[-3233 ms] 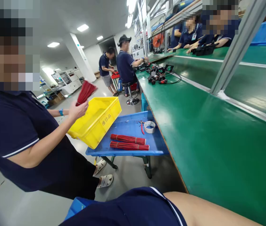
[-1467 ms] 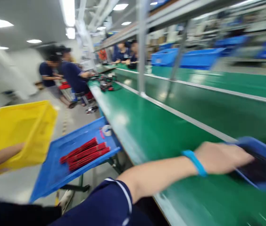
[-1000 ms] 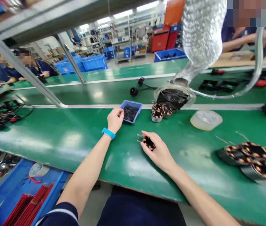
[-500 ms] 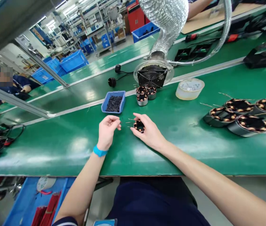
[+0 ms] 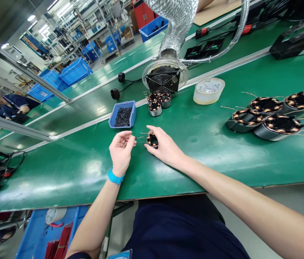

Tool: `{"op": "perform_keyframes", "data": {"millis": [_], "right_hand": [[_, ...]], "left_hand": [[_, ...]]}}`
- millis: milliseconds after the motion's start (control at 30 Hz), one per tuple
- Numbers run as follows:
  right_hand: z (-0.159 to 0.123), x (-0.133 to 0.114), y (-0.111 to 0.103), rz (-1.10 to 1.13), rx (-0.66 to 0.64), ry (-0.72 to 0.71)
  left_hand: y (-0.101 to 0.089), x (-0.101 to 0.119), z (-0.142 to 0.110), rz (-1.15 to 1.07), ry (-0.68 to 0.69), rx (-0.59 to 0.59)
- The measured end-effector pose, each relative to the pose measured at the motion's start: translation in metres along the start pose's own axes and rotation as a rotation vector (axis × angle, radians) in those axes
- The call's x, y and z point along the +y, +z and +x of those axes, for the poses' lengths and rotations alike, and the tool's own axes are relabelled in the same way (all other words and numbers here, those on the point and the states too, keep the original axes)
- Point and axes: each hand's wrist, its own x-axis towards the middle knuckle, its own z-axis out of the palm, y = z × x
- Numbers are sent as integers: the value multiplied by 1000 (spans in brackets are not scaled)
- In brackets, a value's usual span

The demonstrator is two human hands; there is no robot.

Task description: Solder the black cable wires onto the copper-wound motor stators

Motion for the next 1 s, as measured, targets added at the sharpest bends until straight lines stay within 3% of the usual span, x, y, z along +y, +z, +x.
{"op": "perform_keyframes", "data": {"millis": [467, 633, 833, 1000], "right_hand": [[1, -2, 1, 8, -7, 19], [1, -1, 0, 2, -2, 13], [-1, -2, 0, -2, -7, 1], [2, -2, 1, -16, -3, 9]], "left_hand": [[2, -4, -5, 145, 171, -16], [4, -5, -7, 152, 189, -18], [1, -3, -7, 153, 219, 97], [7, -5, -8, 166, 211, 52]]}}
